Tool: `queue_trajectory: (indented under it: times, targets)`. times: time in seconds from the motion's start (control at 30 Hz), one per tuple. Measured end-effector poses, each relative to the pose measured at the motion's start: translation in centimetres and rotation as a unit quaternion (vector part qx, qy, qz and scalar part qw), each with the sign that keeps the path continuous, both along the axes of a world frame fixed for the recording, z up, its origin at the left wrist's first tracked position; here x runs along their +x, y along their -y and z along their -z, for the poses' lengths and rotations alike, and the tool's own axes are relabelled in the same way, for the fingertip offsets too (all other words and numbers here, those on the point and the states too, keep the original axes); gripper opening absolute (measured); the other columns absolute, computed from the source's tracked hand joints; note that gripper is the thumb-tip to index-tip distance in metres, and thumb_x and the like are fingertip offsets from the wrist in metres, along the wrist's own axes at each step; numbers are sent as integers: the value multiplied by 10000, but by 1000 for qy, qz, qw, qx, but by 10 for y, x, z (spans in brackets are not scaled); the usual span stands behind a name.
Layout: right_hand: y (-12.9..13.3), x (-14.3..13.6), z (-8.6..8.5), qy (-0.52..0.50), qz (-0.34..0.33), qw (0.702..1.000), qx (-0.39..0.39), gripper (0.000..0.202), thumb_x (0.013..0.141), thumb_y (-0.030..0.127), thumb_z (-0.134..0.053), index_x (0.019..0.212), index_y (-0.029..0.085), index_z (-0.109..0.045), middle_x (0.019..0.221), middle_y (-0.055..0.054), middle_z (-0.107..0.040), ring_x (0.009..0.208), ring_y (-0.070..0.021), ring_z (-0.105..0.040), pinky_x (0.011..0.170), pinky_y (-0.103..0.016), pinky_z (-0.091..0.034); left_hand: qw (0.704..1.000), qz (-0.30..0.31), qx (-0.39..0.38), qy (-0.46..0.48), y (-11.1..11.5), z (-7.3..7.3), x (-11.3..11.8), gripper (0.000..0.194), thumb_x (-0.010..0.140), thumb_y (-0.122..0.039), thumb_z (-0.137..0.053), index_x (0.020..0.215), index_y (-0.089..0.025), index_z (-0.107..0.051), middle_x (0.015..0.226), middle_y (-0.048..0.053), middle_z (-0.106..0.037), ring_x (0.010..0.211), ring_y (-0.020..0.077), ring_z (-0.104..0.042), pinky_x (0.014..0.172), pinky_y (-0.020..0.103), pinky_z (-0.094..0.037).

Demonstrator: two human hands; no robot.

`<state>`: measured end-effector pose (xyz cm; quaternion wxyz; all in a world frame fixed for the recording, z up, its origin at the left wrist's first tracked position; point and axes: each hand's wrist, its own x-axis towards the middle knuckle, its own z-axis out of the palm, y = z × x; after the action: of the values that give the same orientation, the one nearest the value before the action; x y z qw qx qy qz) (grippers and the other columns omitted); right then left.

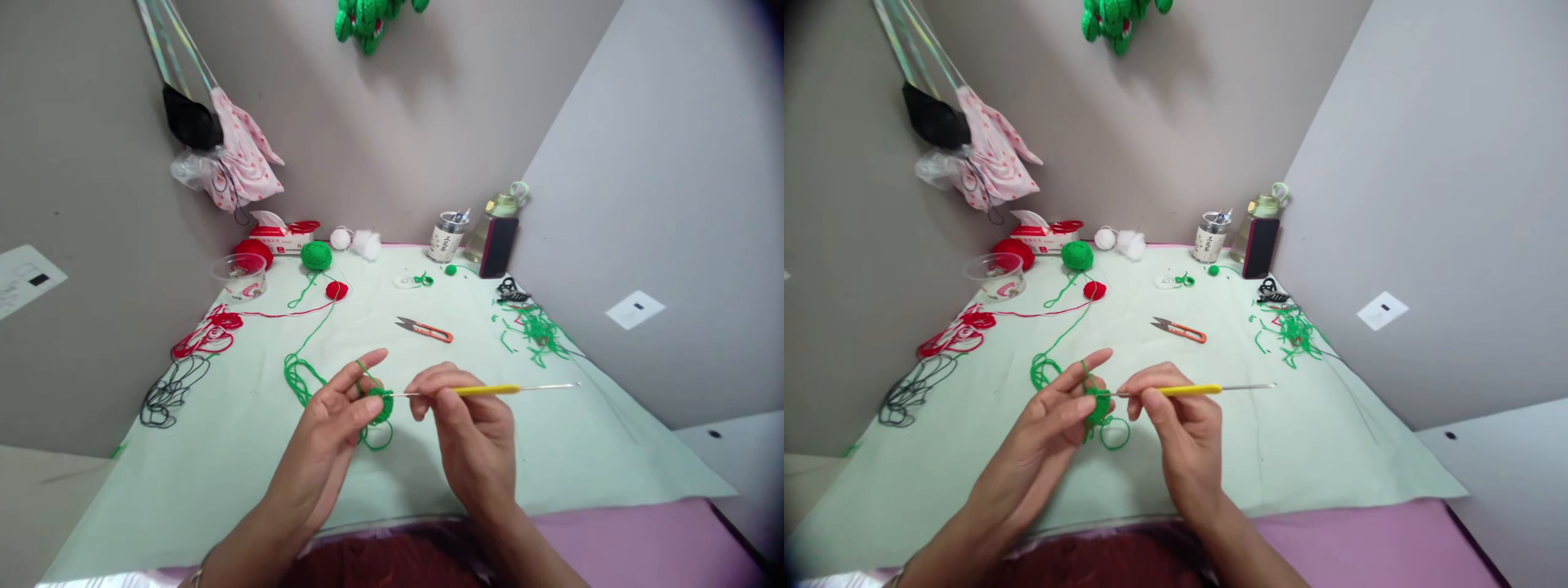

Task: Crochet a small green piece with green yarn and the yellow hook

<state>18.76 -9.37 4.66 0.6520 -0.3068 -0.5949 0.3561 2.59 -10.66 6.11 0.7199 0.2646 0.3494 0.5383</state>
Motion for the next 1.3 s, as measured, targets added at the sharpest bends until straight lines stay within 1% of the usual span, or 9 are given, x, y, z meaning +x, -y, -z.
queue_trajectory:
  times: [0.1, 0.2, 0.27, 0.37, 0.53, 0.73, 1.0, 1.2, 1.3]
  targets:
    - [-2, -4, -3, 31, -16, 999, 4, 193, 1053, 268, -647, 975, 245, -822, 886, -61, -775, 797, -197, -717, 696, -334, -608, 998, 0, 35, -56, 3, 2, 1, 455, 798, -329, -938, 1242, -343, -839, 900, -8, -636, 891, 158, -565, 823, 265, -452]
    - [3, -7, -2, 96, 28, 993, 56, 198, 1043, 195, -647, 1062, 271, -829, 894, -53, -785, 807, -196, -736, 673, -316, -610, 994, -35, 44, -93, 5, 5, 4, 440, 816, -349, -936, 1244, -365, -836, 892, -19, -640, 895, 153, -570, 840, 262, -455]
    - [7, -7, 0, 161, 80, 978, 109, 259, 1012, 122, -664, 1104, 296, -832, 942, -54, -793, 815, -195, -740, 673, -313, -609, 996, -41, 32, -71, 4, 6, 7, 480, 803, -355, -950, 1266, -367, -825, 894, -21, -653, 901, 149, -578, 861, 258, -458]
    - [9, -3, 4, 204, 116, 959, 160, 311, 979, 77, -680, 1117, 306, -839, 1018, -66, -804, 860, -203, -738, 708, -323, -612, 1000, 8, -11, 15, -1, 6, 7, 494, 763, -366, -971, 1235, -289, -846, 888, 1, -664, 913, 158, -592, 898, 270, -470]
    - [-1, 2, 2, 32, 41, 999, -3, 214, 1055, 213, -618, 1008, 251, -824, 853, -43, -760, 693, -168, -664, 630, -309, -568, 999, 1, -37, 15, -5, 5, 3, 478, 760, -335, -957, 1218, -247, -849, 895, 6, -659, 828, 139, -560, 819, 265, -445]
    - [-3, -2, 3, 16, -5, 998, -66, 209, 1024, 367, -696, 933, 237, -833, 835, -45, -767, 701, -168, -658, 651, -304, -566, 990, 15, 63, -123, 2, 10, -2, 434, 862, -403, -873, 1281, -307, -814, 966, 32, -696, 914, 209, -584, 815, 316, -449]
    - [-8, -1, 2, -102, -103, 977, -154, 264, 1030, 429, -681, 888, 212, -733, 813, -31, -758, 615, -136, -640, 628, -288, -574, 989, -22, 63, -132, 3, 6, -4, 355, 838, -321, -876, 1190, -292, -848, 935, 20, -647, 890, 192, -569, 835, 307, -449]
    - [5, 1, 4, 51, -10, 998, -29, 216, 1100, 255, -557, 1029, 248, -761, 926, -41, -788, 753, -162, -725, 704, -306, -611, 983, -46, 88, -152, 5, 11, -6, 331, 845, -281, -885, 1174, -300, -851, 912, 12, -647, 896, 183, -576, 804, 285, -477]
    - [11, -1, 7, 207, 74, 967, 127, 224, 1059, 141, -590, 1112, 254, -776, 969, -65, -796, 853, -188, -752, 736, -311, -617, 984, -67, 88, -142, 6, 15, -2, 415, 845, -279, -903, 1248, -332, -822, 903, -6, -643, 884, 164, -570, 799, 262, -480]
